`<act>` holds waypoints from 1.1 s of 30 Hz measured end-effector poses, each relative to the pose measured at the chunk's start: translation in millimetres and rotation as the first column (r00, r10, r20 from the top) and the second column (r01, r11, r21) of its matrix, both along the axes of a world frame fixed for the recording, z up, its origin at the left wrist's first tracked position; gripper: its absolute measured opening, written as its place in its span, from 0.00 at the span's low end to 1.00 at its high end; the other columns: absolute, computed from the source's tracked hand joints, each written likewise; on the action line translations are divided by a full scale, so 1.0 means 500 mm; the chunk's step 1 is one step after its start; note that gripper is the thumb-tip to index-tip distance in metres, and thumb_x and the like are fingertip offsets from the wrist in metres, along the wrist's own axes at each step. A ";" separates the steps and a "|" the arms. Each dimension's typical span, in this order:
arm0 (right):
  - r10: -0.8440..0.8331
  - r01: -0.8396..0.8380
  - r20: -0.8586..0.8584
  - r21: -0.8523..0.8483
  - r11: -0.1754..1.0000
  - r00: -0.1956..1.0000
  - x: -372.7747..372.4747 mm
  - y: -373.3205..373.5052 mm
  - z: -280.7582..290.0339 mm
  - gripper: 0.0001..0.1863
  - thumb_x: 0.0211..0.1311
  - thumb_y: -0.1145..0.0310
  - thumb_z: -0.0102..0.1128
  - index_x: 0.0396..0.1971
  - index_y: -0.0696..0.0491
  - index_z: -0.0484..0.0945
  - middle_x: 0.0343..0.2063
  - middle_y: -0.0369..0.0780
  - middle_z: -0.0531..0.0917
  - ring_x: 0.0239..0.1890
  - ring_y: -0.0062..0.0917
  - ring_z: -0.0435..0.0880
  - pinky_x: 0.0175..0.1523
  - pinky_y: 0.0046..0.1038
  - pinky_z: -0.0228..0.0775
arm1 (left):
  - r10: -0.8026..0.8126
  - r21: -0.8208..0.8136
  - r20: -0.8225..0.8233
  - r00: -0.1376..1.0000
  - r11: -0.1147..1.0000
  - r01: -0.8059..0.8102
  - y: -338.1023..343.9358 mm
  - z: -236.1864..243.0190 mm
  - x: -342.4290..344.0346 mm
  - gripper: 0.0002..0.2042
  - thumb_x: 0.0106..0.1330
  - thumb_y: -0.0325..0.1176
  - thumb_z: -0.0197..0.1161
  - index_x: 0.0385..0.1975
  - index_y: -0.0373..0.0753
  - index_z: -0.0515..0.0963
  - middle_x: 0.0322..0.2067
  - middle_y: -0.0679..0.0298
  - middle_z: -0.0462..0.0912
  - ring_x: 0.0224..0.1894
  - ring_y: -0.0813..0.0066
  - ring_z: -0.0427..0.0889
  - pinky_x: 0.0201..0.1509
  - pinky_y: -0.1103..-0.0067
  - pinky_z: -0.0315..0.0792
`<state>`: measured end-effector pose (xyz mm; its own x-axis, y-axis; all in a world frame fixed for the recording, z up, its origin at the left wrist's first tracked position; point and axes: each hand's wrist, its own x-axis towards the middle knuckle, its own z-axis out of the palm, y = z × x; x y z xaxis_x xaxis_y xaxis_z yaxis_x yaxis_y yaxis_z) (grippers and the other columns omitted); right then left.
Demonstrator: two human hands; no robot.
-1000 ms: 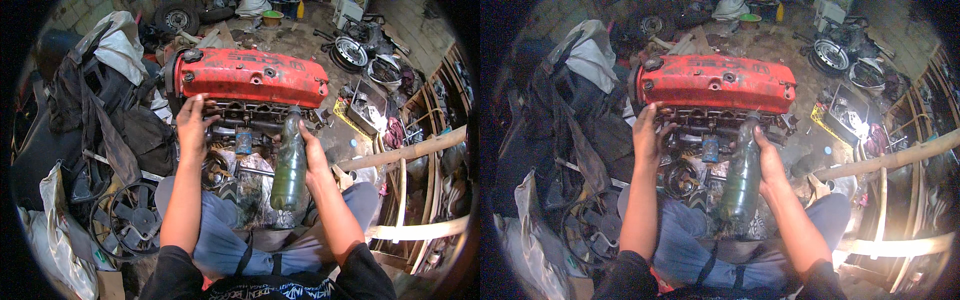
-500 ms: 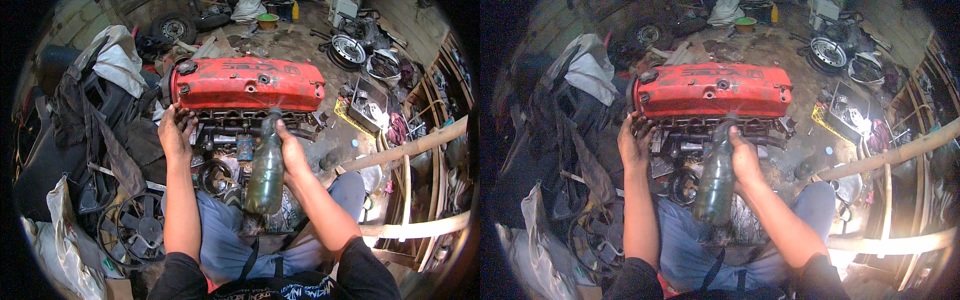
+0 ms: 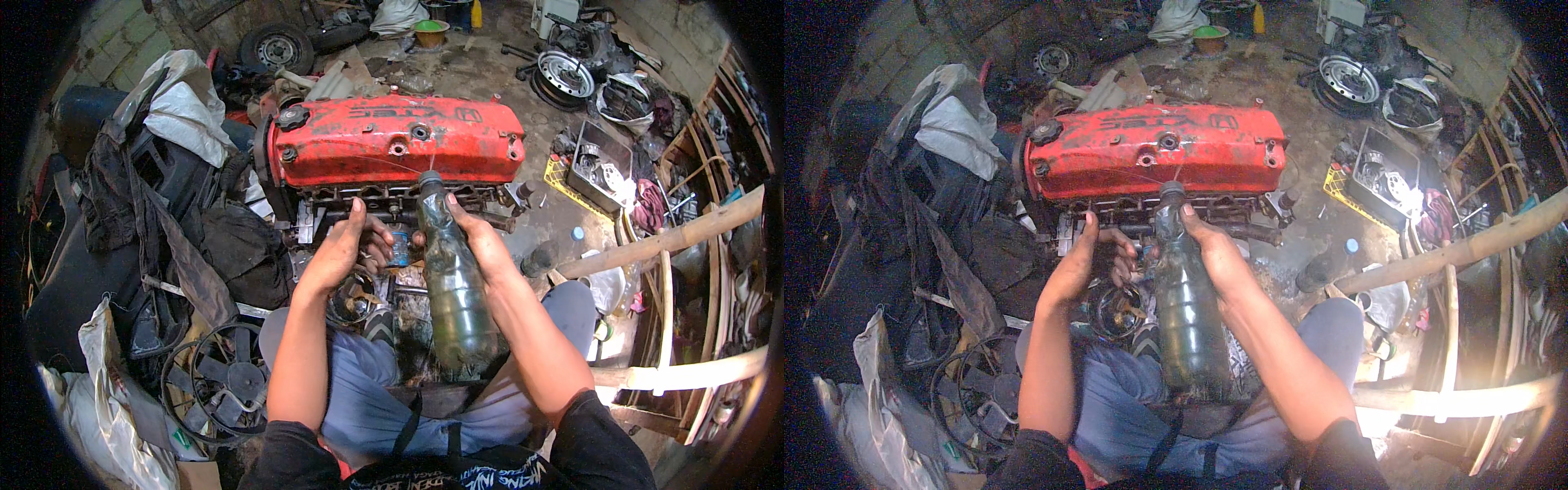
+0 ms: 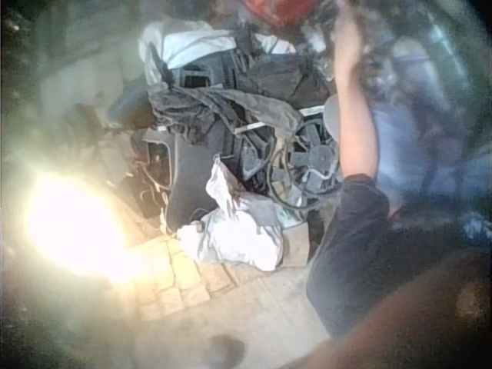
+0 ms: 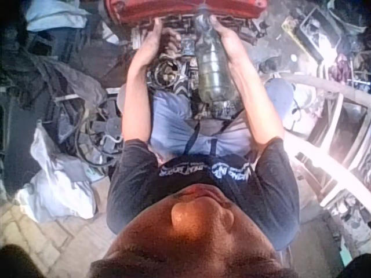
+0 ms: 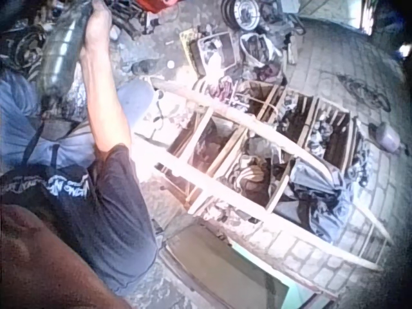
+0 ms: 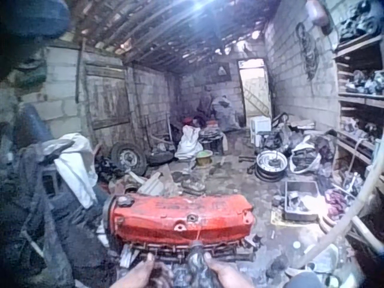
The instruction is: The person sits on the floor in a cluttered workshop and works on a red engine block. They pour liquid from a plastic bottle into the engine, handle a small metal part, and wipe the engine surface with a cloth.
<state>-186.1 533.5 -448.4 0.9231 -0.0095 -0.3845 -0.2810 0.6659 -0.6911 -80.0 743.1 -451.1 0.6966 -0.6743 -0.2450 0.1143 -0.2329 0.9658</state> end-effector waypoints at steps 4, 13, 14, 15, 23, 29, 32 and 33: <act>-0.044 0.044 0.013 0.039 0.998 0.999 0.013 0.006 -0.022 0.25 0.75 0.43 0.54 0.45 0.54 0.79 0.31 0.39 0.87 0.25 0.24 0.85 0.31 0.28 0.81 | -0.154 -0.021 -0.182 0.971 0.988 0.152 -0.010 0.002 -0.047 0.43 0.69 0.76 0.37 0.57 0.35 0.67 0.38 0.52 0.82 0.28 0.66 0.85 0.29 0.74 0.82; -0.282 0.347 0.202 -0.519 0.781 0.938 0.021 -0.028 -0.037 0.26 0.72 0.51 0.62 0.53 0.61 0.77 0.38 0.41 0.85 0.41 0.24 0.85 0.48 0.28 0.78 | -0.216 0.024 -0.032 0.976 0.976 0.217 -0.097 -0.049 -0.151 0.32 0.73 0.54 0.63 0.64 0.32 0.70 0.56 0.56 0.81 0.59 0.68 0.78 0.65 0.69 0.70; -0.235 0.299 0.187 -0.665 0.684 0.954 0.015 -0.035 -0.031 0.29 0.70 0.52 0.64 0.57 0.62 0.75 0.42 0.43 0.84 0.45 0.25 0.83 0.52 0.29 0.76 | -0.180 -0.018 -0.029 0.983 0.984 0.180 -0.107 -0.061 -0.161 0.31 0.73 0.52 0.65 0.64 0.31 0.70 0.55 0.55 0.82 0.58 0.68 0.78 0.64 0.69 0.71; -0.191 0.247 0.167 -0.792 0.558 0.967 0.009 -0.036 -0.019 0.33 0.69 0.52 0.66 0.61 0.63 0.73 0.46 0.44 0.84 0.49 0.27 0.82 0.57 0.31 0.74 | -0.145 -0.064 -0.026 0.989 0.988 0.143 -0.115 -0.072 -0.176 0.31 0.72 0.50 0.66 0.63 0.31 0.70 0.55 0.55 0.82 0.57 0.69 0.79 0.63 0.69 0.72; -0.060 0.121 0.113 -0.979 0.163 0.992 -0.075 -0.071 -0.007 0.50 0.57 0.60 0.77 0.71 0.63 0.54 0.56 0.58 0.79 0.61 0.43 0.79 0.67 0.37 0.67 | -0.320 0.219 0.314 0.894 0.940 0.260 -0.183 -0.096 -0.220 0.40 0.56 0.62 0.75 0.51 0.26 0.77 0.42 0.42 0.87 0.48 0.46 0.88 0.56 0.61 0.79; 0.001 -0.066 -0.071 -0.936 -0.346 0.998 -0.091 -0.187 0.006 0.52 0.53 0.56 0.77 0.70 0.63 0.54 0.46 0.64 0.83 0.50 0.61 0.83 0.57 0.46 0.74 | -0.876 0.703 0.298 0.379 0.470 0.534 -0.160 -0.096 -0.250 0.34 0.64 0.65 0.64 0.47 0.33 0.84 0.44 0.43 0.87 0.48 0.43 0.87 0.54 0.56 0.79; 0.021 -0.300 -0.403 -0.713 -0.633 0.915 -0.058 -0.176 0.098 0.49 0.52 0.62 0.75 0.72 0.56 0.58 0.40 0.60 0.85 0.44 0.59 0.85 0.50 0.50 0.79 | -0.939 0.713 0.209 0.273 0.337 0.614 -0.149 -0.121 -0.264 0.33 0.66 0.64 0.62 0.49 0.33 0.83 0.46 0.46 0.87 0.52 0.45 0.85 0.57 0.57 0.78; 0.012 -0.263 -0.395 -0.634 -0.727 0.919 -0.054 -0.187 0.116 0.48 0.50 0.64 0.75 0.72 0.51 0.60 0.36 0.58 0.85 0.41 0.54 0.87 0.47 0.50 0.81 | -0.948 0.701 0.186 0.258 0.312 0.641 -0.152 -0.119 -0.269 0.34 0.67 0.64 0.62 0.49 0.33 0.83 0.47 0.47 0.87 0.54 0.46 0.85 0.57 0.57 0.78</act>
